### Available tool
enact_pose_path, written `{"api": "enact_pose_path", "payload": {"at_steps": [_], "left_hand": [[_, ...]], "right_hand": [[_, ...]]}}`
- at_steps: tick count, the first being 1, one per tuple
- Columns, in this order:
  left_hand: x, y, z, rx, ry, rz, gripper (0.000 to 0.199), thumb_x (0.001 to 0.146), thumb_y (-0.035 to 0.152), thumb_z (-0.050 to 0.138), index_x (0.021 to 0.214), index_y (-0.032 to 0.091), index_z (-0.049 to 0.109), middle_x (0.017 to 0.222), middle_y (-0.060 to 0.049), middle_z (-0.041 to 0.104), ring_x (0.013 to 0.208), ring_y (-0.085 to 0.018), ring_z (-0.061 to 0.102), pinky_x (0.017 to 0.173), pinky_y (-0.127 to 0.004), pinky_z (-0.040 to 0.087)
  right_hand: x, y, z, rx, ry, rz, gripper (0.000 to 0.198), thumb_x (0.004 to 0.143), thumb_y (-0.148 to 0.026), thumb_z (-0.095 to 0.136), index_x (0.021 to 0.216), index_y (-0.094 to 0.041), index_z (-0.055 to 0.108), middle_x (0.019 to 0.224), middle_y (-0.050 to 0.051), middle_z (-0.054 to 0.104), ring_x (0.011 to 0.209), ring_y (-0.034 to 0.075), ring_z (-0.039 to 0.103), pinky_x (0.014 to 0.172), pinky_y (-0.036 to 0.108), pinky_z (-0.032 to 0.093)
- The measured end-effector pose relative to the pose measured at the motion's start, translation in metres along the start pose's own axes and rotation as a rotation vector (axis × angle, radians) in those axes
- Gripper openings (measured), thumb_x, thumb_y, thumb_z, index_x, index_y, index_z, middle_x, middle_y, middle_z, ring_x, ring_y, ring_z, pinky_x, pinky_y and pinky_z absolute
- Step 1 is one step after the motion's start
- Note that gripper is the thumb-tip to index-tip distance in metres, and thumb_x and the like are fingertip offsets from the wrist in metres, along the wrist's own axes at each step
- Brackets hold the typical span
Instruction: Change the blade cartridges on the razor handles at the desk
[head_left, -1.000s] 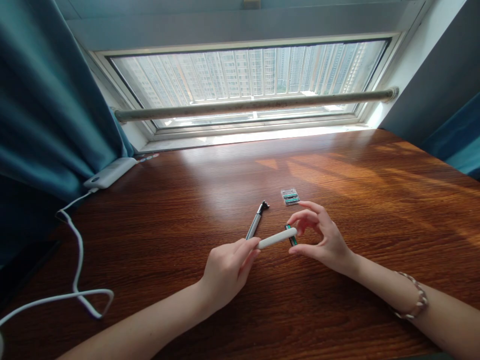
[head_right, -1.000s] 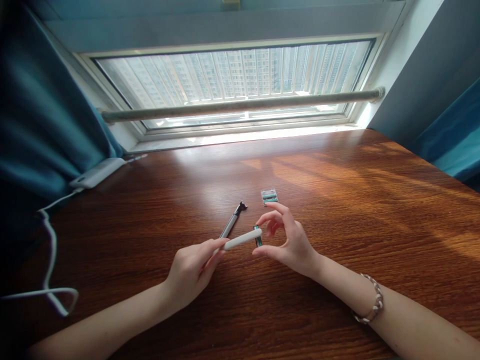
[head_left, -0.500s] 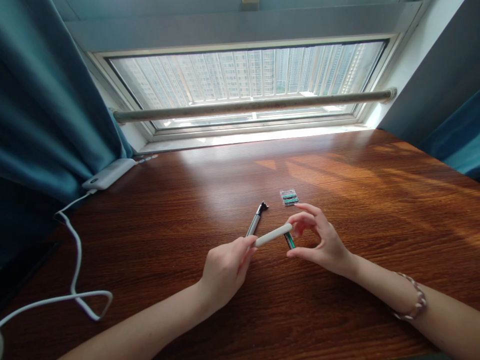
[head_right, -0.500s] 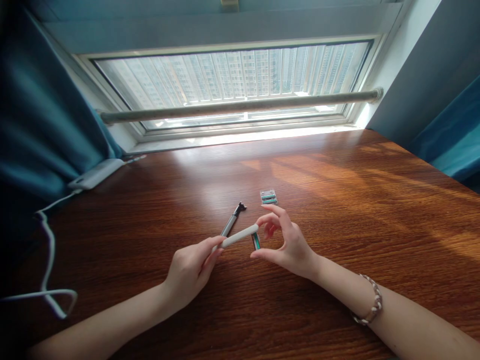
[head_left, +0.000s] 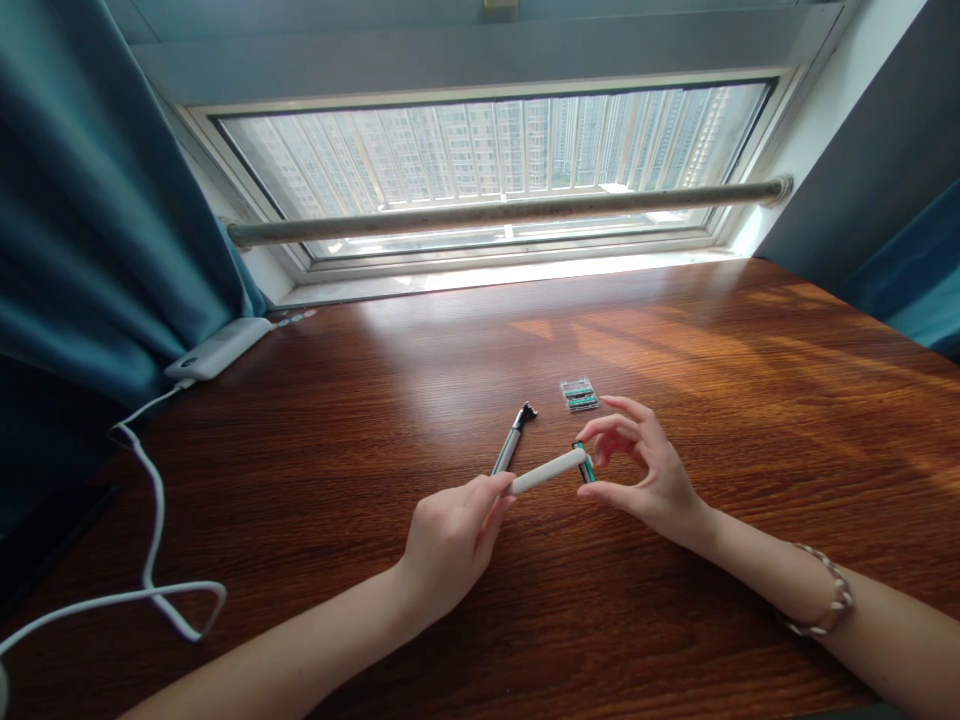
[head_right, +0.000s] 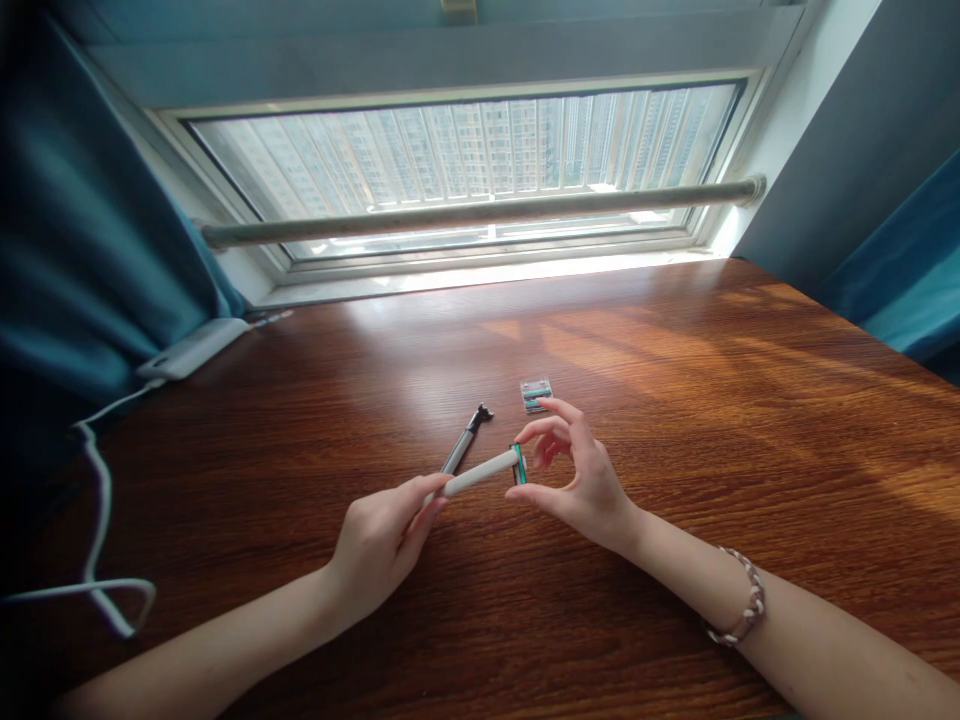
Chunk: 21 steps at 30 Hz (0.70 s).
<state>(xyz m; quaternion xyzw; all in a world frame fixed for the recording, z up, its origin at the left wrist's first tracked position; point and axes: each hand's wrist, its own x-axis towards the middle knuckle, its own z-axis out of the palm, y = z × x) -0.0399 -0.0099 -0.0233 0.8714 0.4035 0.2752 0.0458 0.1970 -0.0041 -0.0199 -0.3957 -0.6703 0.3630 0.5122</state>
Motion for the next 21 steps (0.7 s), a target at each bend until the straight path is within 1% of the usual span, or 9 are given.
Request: {"api": "enact_pose_path", "payload": {"at_steps": [4, 8, 12, 14, 16, 18, 21], "left_hand": [[-0.0002, -0.0001, -0.0002, -0.010, 0.005, -0.011, 0.019, 0.082, 0.018, 0.046, 0.100, 0.018, 0.052, 0.074, -0.001, 0.066, 0.057, -0.010, 0.058, 0.054, -0.019, 0.043], [-0.0004, -0.0008, 0.0001, -0.024, 0.008, -0.028, 0.020, 0.082, 0.018, 0.046, 0.100, 0.019, 0.052, 0.073, 0.000, 0.065, 0.056, -0.010, 0.058, 0.053, -0.019, 0.042], [0.0003, -0.0014, -0.0002, -0.055, -0.002, -0.075, 0.019, 0.083, 0.019, 0.044, 0.100, 0.018, 0.052, 0.070, 0.000, 0.065, 0.054, -0.009, 0.057, 0.052, -0.018, 0.042], [0.0005, -0.0014, -0.0005, -0.077, -0.010, -0.095, 0.019, 0.083, 0.019, 0.044, 0.100, 0.018, 0.053, 0.069, 0.000, 0.065, 0.054, -0.009, 0.057, 0.051, -0.017, 0.041], [0.0004, -0.0011, -0.0005, -0.088, -0.008, -0.075, 0.020, 0.083, 0.019, 0.044, 0.100, 0.017, 0.052, 0.071, -0.001, 0.065, 0.055, -0.009, 0.057, 0.052, -0.017, 0.042], [0.0000, -0.0003, -0.0004, -0.081, -0.010, -0.018, 0.021, 0.082, 0.018, 0.045, 0.101, 0.017, 0.052, 0.075, -0.001, 0.065, 0.058, -0.009, 0.058, 0.054, -0.018, 0.044], [-0.0007, 0.0011, -0.0003, -0.048, -0.039, 0.045, 0.021, 0.081, 0.018, 0.046, 0.101, 0.017, 0.053, 0.079, -0.003, 0.066, 0.061, -0.011, 0.059, 0.057, -0.020, 0.045]], "right_hand": [[0.0008, -0.0011, -0.0004, 0.009, 0.039, -0.003, 0.076, 0.060, -0.022, 0.074, 0.121, -0.023, 0.028, 0.095, 0.005, 0.056, 0.067, 0.013, 0.052, 0.068, 0.032, 0.047], [0.0012, -0.0014, -0.0003, 0.027, 0.044, 0.004, 0.073, 0.061, -0.022, 0.074, 0.119, -0.024, 0.030, 0.095, 0.005, 0.056, 0.069, 0.014, 0.053, 0.069, 0.032, 0.047], [0.0007, -0.0008, 0.0000, 0.063, 0.035, 0.000, 0.071, 0.063, -0.024, 0.072, 0.120, -0.024, 0.030, 0.098, 0.006, 0.056, 0.077, 0.016, 0.056, 0.071, 0.034, 0.049], [0.0003, -0.0007, 0.0003, 0.037, 0.020, -0.022, 0.071, 0.063, -0.024, 0.072, 0.120, -0.024, 0.029, 0.099, 0.007, 0.057, 0.080, 0.017, 0.056, 0.074, 0.036, 0.049], [-0.0003, -0.0007, 0.0007, -0.016, -0.003, -0.049, 0.072, 0.063, -0.022, 0.071, 0.121, -0.024, 0.029, 0.099, 0.007, 0.057, 0.082, 0.018, 0.056, 0.077, 0.037, 0.048], [-0.0010, -0.0006, 0.0013, -0.056, -0.031, -0.069, 0.073, 0.065, -0.019, 0.070, 0.123, -0.025, 0.027, 0.098, 0.006, 0.058, 0.085, 0.018, 0.056, 0.079, 0.038, 0.047], [-0.0022, 0.0003, 0.0019, -0.068, -0.065, -0.088, 0.073, 0.067, -0.016, 0.067, 0.125, -0.025, 0.024, 0.099, 0.006, 0.057, 0.088, 0.018, 0.055, 0.082, 0.038, 0.046]]}}
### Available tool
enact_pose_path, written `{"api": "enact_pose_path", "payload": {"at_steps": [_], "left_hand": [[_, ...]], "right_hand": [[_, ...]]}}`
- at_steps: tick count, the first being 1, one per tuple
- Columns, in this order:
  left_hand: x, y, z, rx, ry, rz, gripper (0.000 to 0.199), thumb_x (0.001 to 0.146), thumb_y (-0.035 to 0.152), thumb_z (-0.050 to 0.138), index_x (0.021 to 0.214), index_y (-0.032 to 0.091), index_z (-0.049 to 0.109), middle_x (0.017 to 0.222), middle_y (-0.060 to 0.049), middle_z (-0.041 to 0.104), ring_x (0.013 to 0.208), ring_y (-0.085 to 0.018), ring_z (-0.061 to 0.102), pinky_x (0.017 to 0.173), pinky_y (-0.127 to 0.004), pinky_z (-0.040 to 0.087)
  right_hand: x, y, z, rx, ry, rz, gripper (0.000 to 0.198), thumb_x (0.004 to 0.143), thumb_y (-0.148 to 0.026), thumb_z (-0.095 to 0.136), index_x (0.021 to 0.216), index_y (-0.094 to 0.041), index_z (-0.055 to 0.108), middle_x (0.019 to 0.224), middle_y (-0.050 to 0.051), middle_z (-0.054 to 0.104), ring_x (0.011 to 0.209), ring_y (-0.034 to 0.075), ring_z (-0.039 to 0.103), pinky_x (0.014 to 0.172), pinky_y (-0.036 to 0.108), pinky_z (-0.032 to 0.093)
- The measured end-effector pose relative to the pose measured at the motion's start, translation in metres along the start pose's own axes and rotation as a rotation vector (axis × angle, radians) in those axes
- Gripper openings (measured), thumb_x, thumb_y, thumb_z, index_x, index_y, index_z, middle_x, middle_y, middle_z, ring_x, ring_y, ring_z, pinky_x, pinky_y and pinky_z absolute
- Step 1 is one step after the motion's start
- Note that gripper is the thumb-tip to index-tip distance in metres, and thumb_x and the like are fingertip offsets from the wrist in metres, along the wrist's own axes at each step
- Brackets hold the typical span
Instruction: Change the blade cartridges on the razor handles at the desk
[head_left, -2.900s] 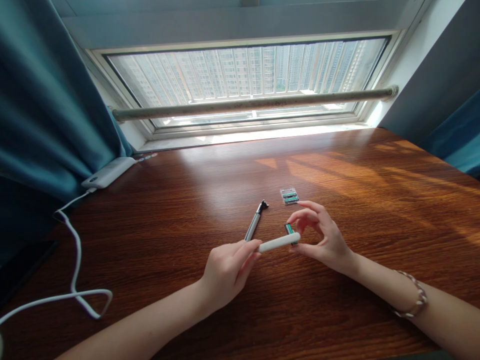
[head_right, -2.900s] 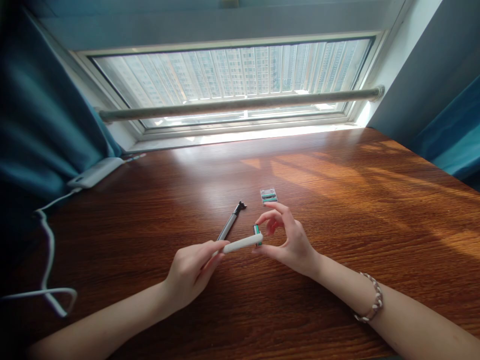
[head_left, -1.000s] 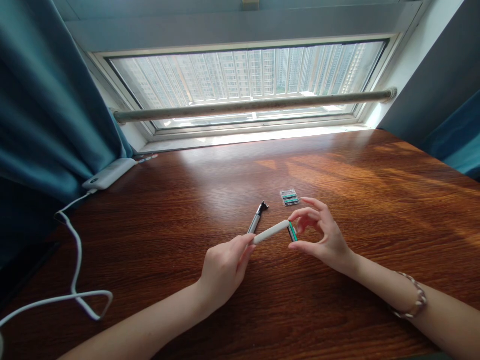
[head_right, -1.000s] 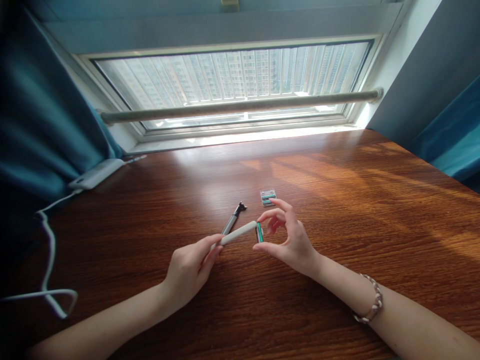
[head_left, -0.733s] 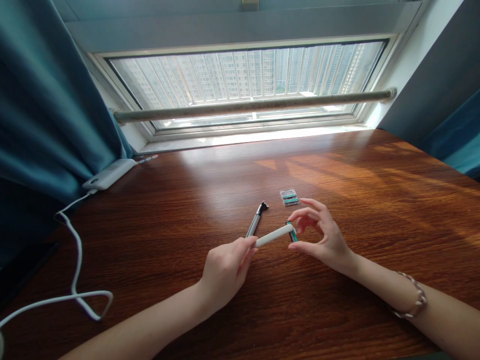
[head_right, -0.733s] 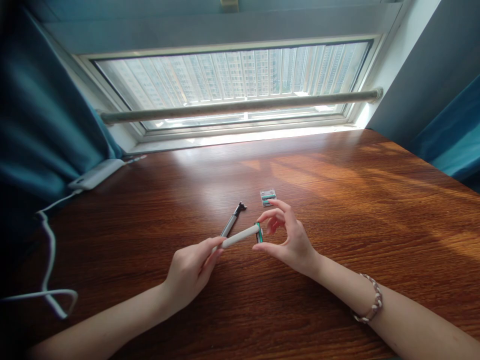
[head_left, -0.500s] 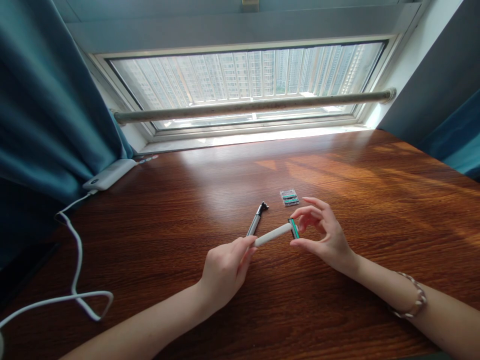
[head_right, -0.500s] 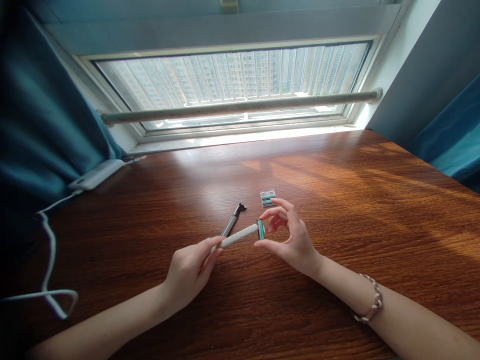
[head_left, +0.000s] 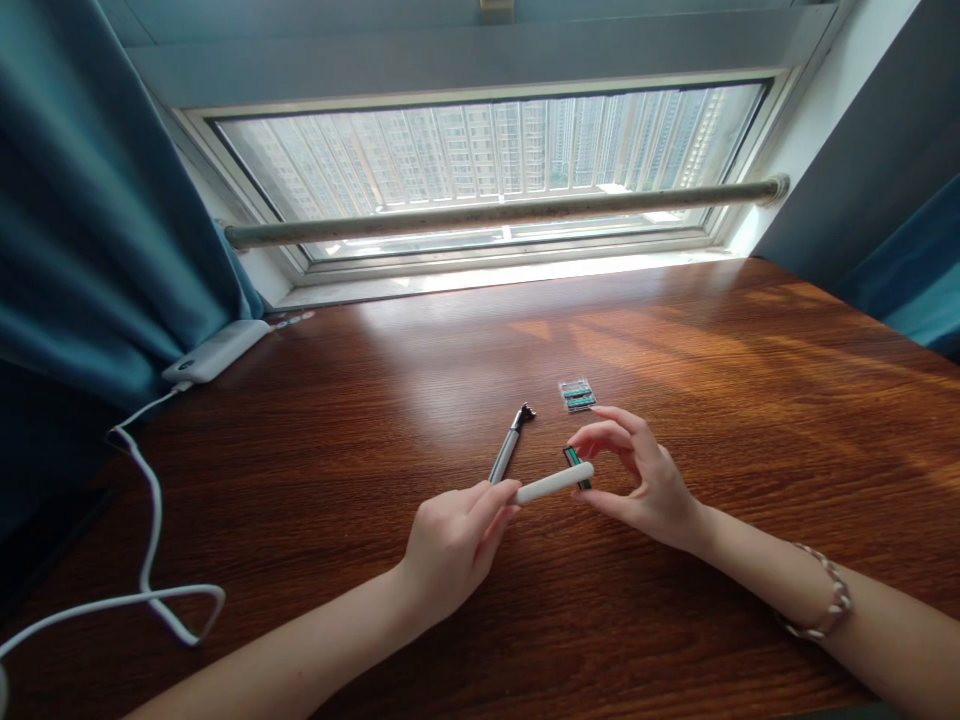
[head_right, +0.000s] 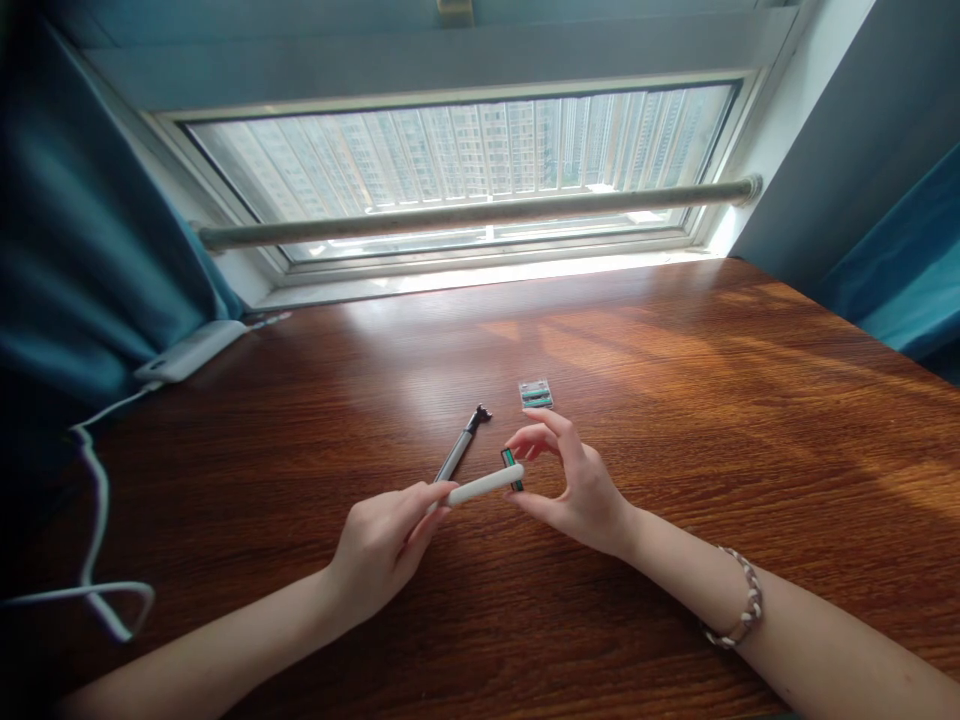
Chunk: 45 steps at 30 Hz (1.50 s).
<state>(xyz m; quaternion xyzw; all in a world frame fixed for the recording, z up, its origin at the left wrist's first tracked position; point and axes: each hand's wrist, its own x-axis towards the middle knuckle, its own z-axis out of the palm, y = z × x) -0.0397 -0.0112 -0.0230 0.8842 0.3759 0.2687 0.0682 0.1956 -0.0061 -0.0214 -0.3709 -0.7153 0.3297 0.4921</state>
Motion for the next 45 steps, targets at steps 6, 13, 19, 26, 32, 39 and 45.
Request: {"api": "enact_pose_path", "payload": {"at_steps": [6, 13, 19, 26, 32, 39, 45], "left_hand": [[0.0005, 0.0000, 0.0003, 0.039, 0.012, -0.024, 0.021, 0.081, 0.018, 0.046, 0.101, 0.017, 0.053, 0.079, -0.003, 0.066, 0.060, -0.011, 0.059, 0.057, -0.020, 0.046], [0.0002, -0.0004, -0.0002, -0.017, 0.040, -0.086, 0.020, 0.082, 0.018, 0.045, 0.100, 0.017, 0.053, 0.073, -0.001, 0.064, 0.055, -0.009, 0.056, 0.052, -0.018, 0.041], [0.0003, -0.0012, 0.0014, -0.003, 0.037, -0.075, 0.020, 0.081, 0.018, 0.047, 0.100, 0.018, 0.053, 0.074, 0.000, 0.065, 0.055, -0.009, 0.056, 0.053, -0.018, 0.042], [0.0003, -0.0001, 0.0003, 0.000, 0.043, -0.054, 0.020, 0.081, 0.017, 0.048, 0.101, 0.017, 0.053, 0.074, -0.001, 0.066, 0.055, -0.009, 0.057, 0.052, -0.017, 0.042], [0.0001, 0.0005, 0.0002, -0.013, 0.035, -0.040, 0.021, 0.081, 0.017, 0.047, 0.101, 0.017, 0.053, 0.075, -0.001, 0.066, 0.055, -0.009, 0.058, 0.052, -0.018, 0.043], [-0.0008, -0.0007, 0.0018, -0.040, 0.001, -0.039, 0.021, 0.082, 0.017, 0.045, 0.102, 0.017, 0.053, 0.078, -0.003, 0.066, 0.059, -0.010, 0.059, 0.055, -0.019, 0.045], [-0.0004, -0.0004, 0.0012, -0.063, 0.034, -0.063, 0.021, 0.081, 0.016, 0.047, 0.101, 0.018, 0.052, 0.073, -0.001, 0.065, 0.057, -0.009, 0.058, 0.054, -0.018, 0.044]], "right_hand": [[0.0001, 0.0004, -0.0010, -0.026, 0.014, -0.026, 0.080, 0.063, -0.017, 0.070, 0.126, -0.025, 0.022, 0.095, 0.005, 0.055, 0.087, 0.018, 0.055, 0.083, 0.038, 0.045], [0.0014, -0.0008, -0.0019, 0.020, 0.051, -0.004, 0.079, 0.063, -0.017, 0.070, 0.125, -0.023, 0.023, 0.093, 0.005, 0.052, 0.086, 0.018, 0.055, 0.084, 0.038, 0.046], [0.0006, -0.0007, -0.0027, 0.049, 0.078, -0.001, 0.080, 0.062, -0.016, 0.071, 0.124, -0.024, 0.023, 0.094, 0.005, 0.051, 0.086, 0.018, 0.054, 0.082, 0.036, 0.046], [0.0009, -0.0004, -0.0021, 0.124, 0.100, -0.005, 0.082, 0.061, -0.012, 0.072, 0.125, -0.024, 0.022, 0.095, 0.005, 0.051, 0.088, 0.018, 0.054, 0.082, 0.038, 0.046], [0.0017, -0.0021, -0.0004, 0.187, 0.092, -0.008, 0.081, 0.061, -0.011, 0.071, 0.124, -0.025, 0.022, 0.096, 0.006, 0.051, 0.090, 0.020, 0.055, 0.084, 0.041, 0.046], [0.0020, -0.0023, 0.0006, 0.205, 0.098, -0.010, 0.080, 0.062, -0.010, 0.070, 0.124, -0.024, 0.022, 0.096, 0.006, 0.051, 0.090, 0.020, 0.054, 0.084, 0.041, 0.045], [0.0017, -0.0020, -0.0004, 0.153, 0.094, -0.001, 0.080, 0.061, -0.010, 0.071, 0.124, -0.023, 0.024, 0.093, 0.005, 0.049, 0.087, 0.018, 0.053, 0.082, 0.037, 0.046]]}}
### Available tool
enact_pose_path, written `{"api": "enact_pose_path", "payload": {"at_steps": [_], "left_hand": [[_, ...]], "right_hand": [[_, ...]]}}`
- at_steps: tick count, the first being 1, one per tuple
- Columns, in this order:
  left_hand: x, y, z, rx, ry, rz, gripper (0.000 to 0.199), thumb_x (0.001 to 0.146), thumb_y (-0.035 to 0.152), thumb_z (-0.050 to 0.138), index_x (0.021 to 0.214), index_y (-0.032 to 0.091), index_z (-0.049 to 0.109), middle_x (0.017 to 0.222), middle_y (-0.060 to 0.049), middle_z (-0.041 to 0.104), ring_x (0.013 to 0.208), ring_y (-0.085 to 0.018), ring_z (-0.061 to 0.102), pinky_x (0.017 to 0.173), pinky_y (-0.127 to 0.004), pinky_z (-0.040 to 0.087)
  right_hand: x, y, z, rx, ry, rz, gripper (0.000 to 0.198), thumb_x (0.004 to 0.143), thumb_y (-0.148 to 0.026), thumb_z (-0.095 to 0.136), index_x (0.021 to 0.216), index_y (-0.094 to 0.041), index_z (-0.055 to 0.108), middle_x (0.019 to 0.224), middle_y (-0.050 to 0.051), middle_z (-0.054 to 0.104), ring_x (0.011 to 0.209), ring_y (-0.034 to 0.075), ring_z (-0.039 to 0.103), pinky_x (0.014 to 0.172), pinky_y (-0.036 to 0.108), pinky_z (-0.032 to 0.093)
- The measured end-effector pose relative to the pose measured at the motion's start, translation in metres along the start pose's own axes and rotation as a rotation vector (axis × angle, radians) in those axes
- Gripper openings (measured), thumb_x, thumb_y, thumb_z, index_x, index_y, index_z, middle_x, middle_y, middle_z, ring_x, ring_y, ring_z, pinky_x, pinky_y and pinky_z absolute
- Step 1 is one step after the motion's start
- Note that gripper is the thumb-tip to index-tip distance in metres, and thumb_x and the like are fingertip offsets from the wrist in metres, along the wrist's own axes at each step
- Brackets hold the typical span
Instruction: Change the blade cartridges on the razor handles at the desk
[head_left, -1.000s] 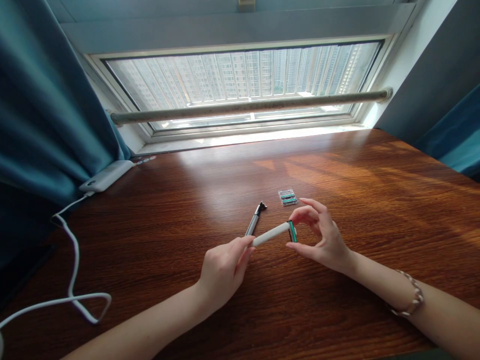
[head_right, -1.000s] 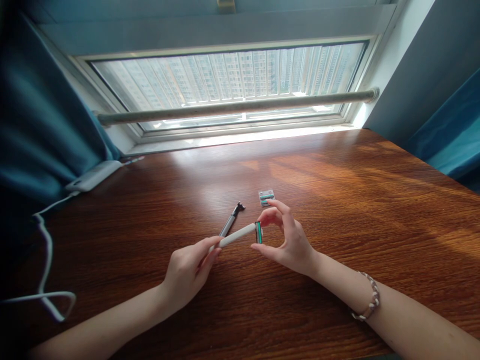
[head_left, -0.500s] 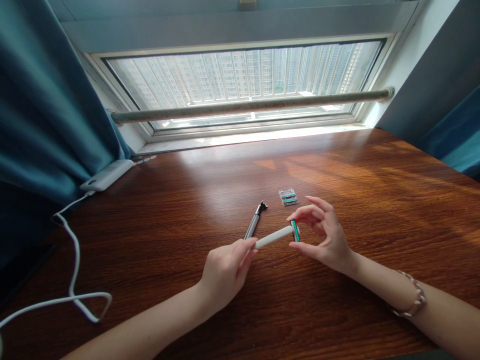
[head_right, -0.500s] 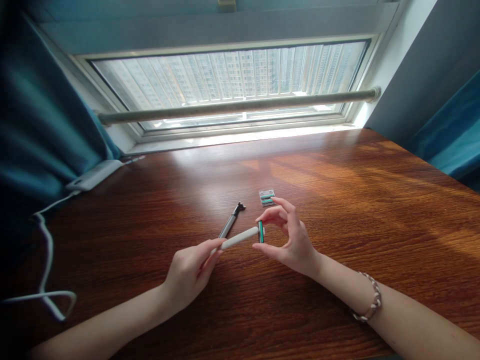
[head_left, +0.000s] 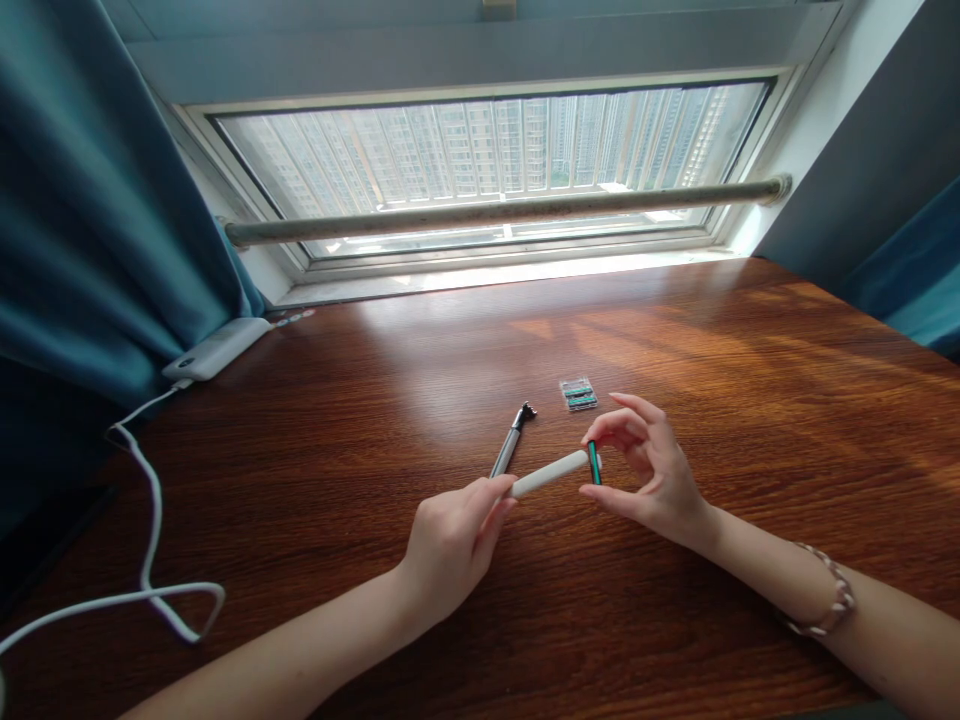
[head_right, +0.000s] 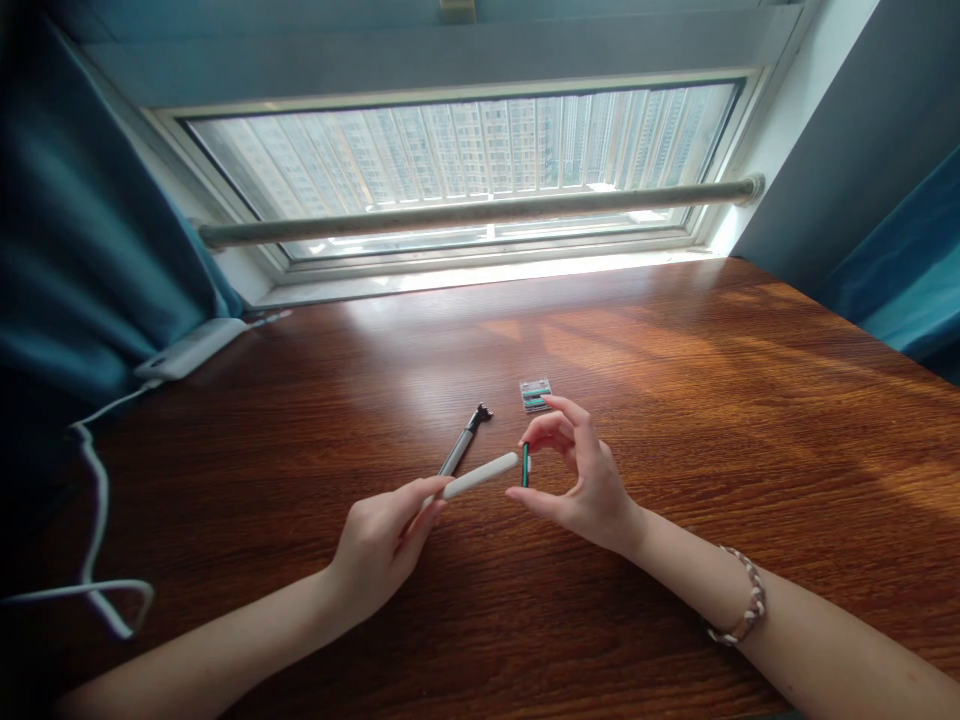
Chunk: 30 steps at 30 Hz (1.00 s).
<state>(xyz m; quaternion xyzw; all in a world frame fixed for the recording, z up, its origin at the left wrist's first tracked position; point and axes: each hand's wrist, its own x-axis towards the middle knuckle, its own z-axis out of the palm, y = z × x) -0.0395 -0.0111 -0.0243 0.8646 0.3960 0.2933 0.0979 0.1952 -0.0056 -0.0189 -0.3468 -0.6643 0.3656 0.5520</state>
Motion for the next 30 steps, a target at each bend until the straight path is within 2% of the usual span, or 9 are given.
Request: {"api": "enact_pose_path", "payload": {"at_steps": [4, 10, 15, 19, 24, 30], "left_hand": [[-0.0017, 0.0002, -0.0016, -0.018, 0.024, 0.032, 0.023, 0.080, 0.015, 0.048, 0.102, 0.017, 0.052, 0.075, -0.002, 0.065, 0.059, -0.010, 0.058, 0.054, -0.018, 0.044], [-0.0021, 0.0012, -0.0020, 0.031, -0.016, 0.148, 0.025, 0.080, 0.015, 0.048, 0.104, 0.016, 0.051, 0.080, -0.004, 0.066, 0.063, -0.012, 0.059, 0.056, -0.021, 0.045], [-0.0004, -0.0003, -0.0008, 0.109, 0.001, 0.091, 0.023, 0.081, 0.017, 0.047, 0.103, 0.016, 0.052, 0.079, -0.004, 0.066, 0.061, -0.012, 0.059, 0.057, -0.021, 0.046], [0.0003, -0.0005, -0.0020, 0.080, 0.021, 0.030, 0.022, 0.082, 0.017, 0.045, 0.103, 0.017, 0.052, 0.076, -0.003, 0.065, 0.058, -0.011, 0.058, 0.055, -0.020, 0.045], [0.0006, 0.0007, -0.0026, 0.033, -0.073, 0.142, 0.024, 0.082, 0.016, 0.045, 0.105, 0.016, 0.050, 0.079, -0.004, 0.065, 0.062, -0.012, 0.058, 0.057, -0.021, 0.045], [0.0008, -0.0010, -0.0013, 0.125, -0.052, 0.047, 0.023, 0.083, 0.018, 0.043, 0.105, 0.017, 0.050, 0.082, -0.004, 0.066, 0.064, -0.012, 0.060, 0.059, -0.021, 0.046]], "right_hand": [[0.0001, 0.0009, -0.0009, -0.026, -0.019, 0.004, 0.080, 0.061, -0.010, 0.071, 0.124, -0.023, 0.024, 0.094, 0.005, 0.051, 0.087, 0.018, 0.054, 0.081, 0.037, 0.047], [-0.0016, 0.0023, -0.0003, -0.078, -0.070, -0.041, 0.080, 0.063, -0.009, 0.069, 0.126, -0.023, 0.022, 0.096, 0.006, 0.055, 0.086, 0.018, 0.055, 0.080, 0.036, 0.047], [-0.0025, 0.0024, -0.0004, -0.121, -0.088, -0.047, 0.081, 0.063, -0.012, 0.070, 0.127, -0.023, 0.021, 0.098, 0.007, 0.056, 0.087, 0.018, 0.056, 0.080, 0.035, 0.047], [-0.0022, 0.0024, -0.0005, -0.169, -0.088, -0.043, 0.081, 0.063, -0.016, 0.070, 0.127, -0.024, 0.021, 0.098, 0.006, 0.058, 0.088, 0.018, 0.056, 0.081, 0.035, 0.047], [-0.0026, 0.0023, -0.0012, -0.168, -0.122, -0.024, 0.077, 0.066, -0.017, 0.067, 0.127, -0.026, 0.021, 0.100, 0.006, 0.058, 0.085, 0.017, 0.057, 0.080, 0.035, 0.048], [-0.0060, 0.0046, -0.0035, -0.198, -0.128, -0.006, 0.082, 0.063, -0.018, 0.071, 0.127, -0.026, 0.021, 0.101, 0.006, 0.059, 0.090, 0.019, 0.057, 0.084, 0.037, 0.046]]}}
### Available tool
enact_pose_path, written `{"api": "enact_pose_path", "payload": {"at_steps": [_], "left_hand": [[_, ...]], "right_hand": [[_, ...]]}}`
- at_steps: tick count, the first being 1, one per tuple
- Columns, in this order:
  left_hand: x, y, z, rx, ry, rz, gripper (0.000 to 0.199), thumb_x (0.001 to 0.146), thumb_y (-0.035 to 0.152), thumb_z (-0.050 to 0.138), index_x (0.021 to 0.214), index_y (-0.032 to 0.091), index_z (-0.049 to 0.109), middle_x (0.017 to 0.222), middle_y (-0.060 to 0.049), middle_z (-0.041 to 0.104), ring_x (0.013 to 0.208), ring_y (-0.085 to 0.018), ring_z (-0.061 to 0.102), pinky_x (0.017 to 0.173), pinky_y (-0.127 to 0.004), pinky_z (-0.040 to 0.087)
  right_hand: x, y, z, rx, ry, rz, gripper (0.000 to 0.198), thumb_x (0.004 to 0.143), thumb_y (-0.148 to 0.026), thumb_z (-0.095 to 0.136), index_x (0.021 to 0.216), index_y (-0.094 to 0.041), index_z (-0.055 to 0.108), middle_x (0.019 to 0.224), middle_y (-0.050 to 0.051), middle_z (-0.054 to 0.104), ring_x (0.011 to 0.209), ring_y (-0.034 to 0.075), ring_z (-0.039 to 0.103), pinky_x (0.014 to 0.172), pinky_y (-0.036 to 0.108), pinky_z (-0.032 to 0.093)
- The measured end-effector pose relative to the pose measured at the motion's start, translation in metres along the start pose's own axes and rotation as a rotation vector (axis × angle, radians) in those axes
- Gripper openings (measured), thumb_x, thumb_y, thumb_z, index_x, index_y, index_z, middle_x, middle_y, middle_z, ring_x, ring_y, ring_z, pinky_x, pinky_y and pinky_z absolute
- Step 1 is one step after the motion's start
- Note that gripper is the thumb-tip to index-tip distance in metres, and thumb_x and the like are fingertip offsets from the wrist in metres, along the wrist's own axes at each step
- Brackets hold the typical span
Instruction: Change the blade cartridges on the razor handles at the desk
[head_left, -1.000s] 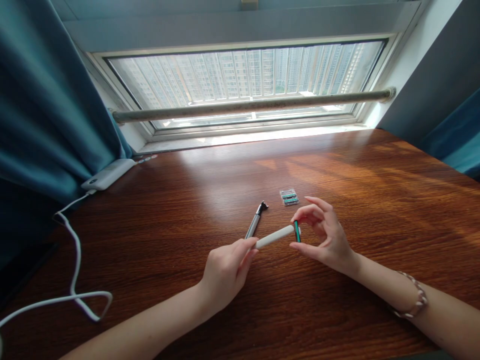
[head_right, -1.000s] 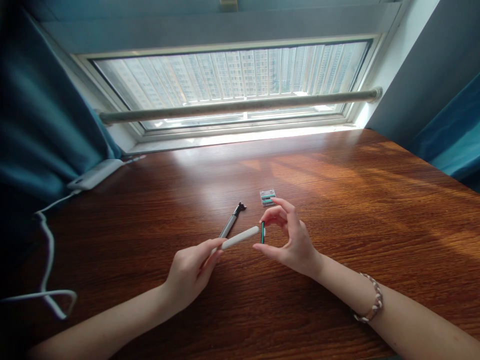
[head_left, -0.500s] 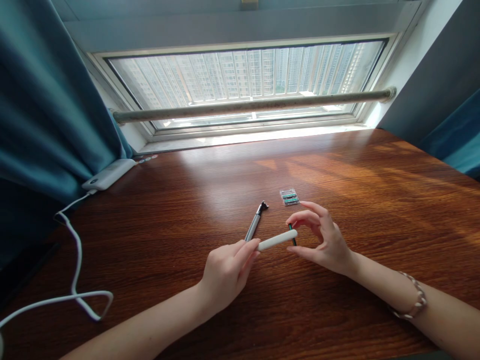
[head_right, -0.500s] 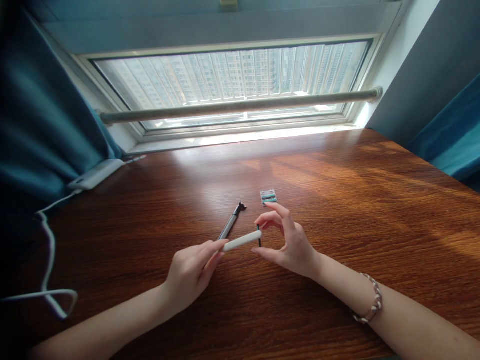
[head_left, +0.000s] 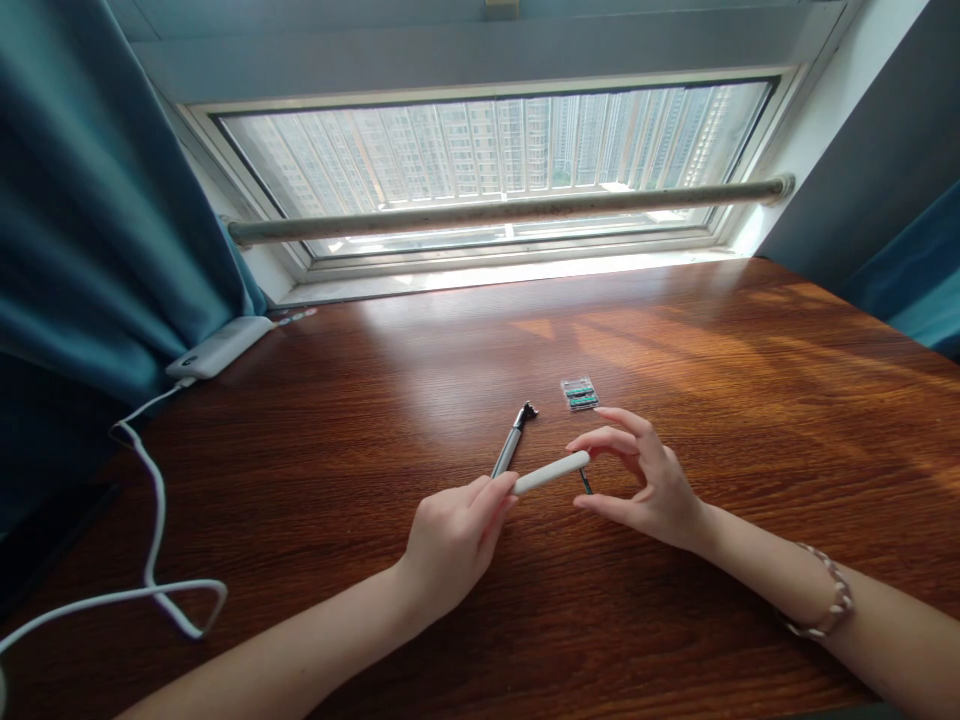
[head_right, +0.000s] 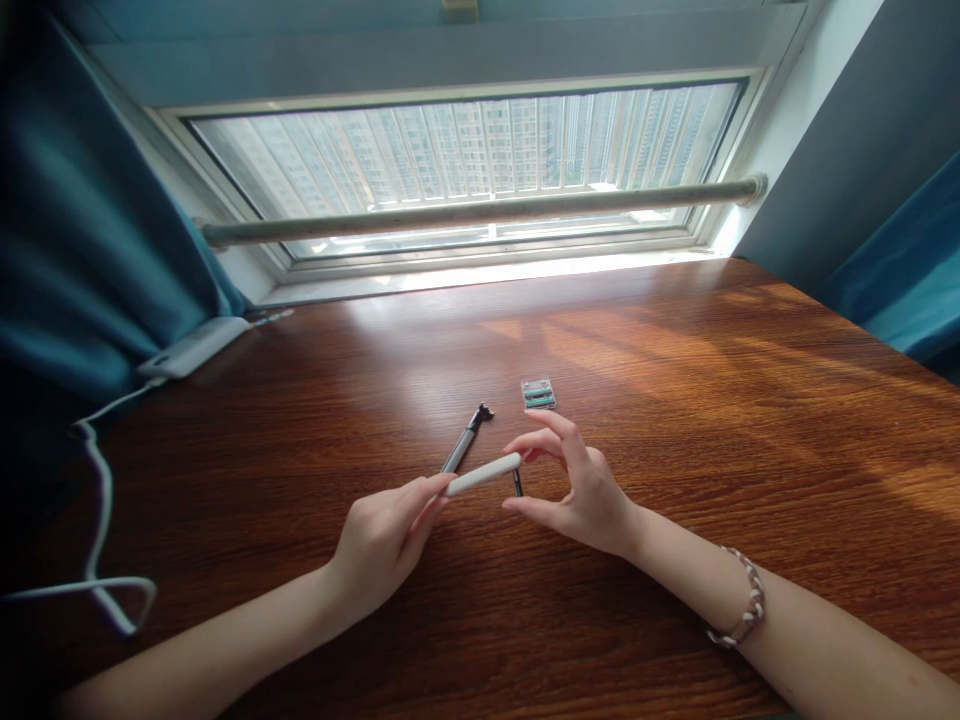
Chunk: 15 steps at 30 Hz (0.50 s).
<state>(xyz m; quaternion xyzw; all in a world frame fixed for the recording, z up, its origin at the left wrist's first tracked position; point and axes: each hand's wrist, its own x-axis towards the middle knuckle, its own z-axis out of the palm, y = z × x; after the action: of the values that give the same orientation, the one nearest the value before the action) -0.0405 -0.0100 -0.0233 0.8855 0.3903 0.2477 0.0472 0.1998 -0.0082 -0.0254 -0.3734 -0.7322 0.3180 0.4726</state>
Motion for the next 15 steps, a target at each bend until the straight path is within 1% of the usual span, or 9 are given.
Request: {"api": "enact_pose_path", "payload": {"at_steps": [3, 10, 15], "left_hand": [[-0.0003, -0.0001, -0.0004, 0.021, 0.009, -0.041, 0.023, 0.083, 0.019, 0.042, 0.104, 0.017, 0.051, 0.081, -0.003, 0.067, 0.062, -0.012, 0.061, 0.057, -0.020, 0.046], [0.0015, -0.0003, 0.0004, 0.014, 0.017, -0.062, 0.022, 0.083, 0.019, 0.042, 0.103, 0.018, 0.052, 0.082, -0.003, 0.067, 0.063, -0.012, 0.062, 0.059, -0.020, 0.047], [0.0015, -0.0021, 0.0010, 0.020, 0.022, -0.087, 0.021, 0.083, 0.020, 0.042, 0.101, 0.018, 0.053, 0.080, -0.002, 0.067, 0.062, -0.011, 0.061, 0.058, -0.020, 0.046]], "right_hand": [[-0.0017, 0.0017, -0.0002, -0.020, 0.012, 0.005, 0.083, 0.061, -0.019, 0.073, 0.127, -0.026, 0.022, 0.102, 0.006, 0.059, 0.087, 0.018, 0.058, 0.083, 0.035, 0.047], [0.0001, 0.0013, -0.0021, -0.025, 0.045, 0.000, 0.081, 0.062, -0.020, 0.073, 0.126, -0.025, 0.023, 0.100, 0.007, 0.060, 0.086, 0.018, 0.058, 0.082, 0.035, 0.047], [0.0075, 0.0006, -0.0070, 0.037, 0.134, 0.028, 0.075, 0.063, -0.021, 0.072, 0.123, -0.023, 0.027, 0.099, 0.008, 0.060, 0.086, 0.019, 0.058, 0.081, 0.037, 0.047]]}}
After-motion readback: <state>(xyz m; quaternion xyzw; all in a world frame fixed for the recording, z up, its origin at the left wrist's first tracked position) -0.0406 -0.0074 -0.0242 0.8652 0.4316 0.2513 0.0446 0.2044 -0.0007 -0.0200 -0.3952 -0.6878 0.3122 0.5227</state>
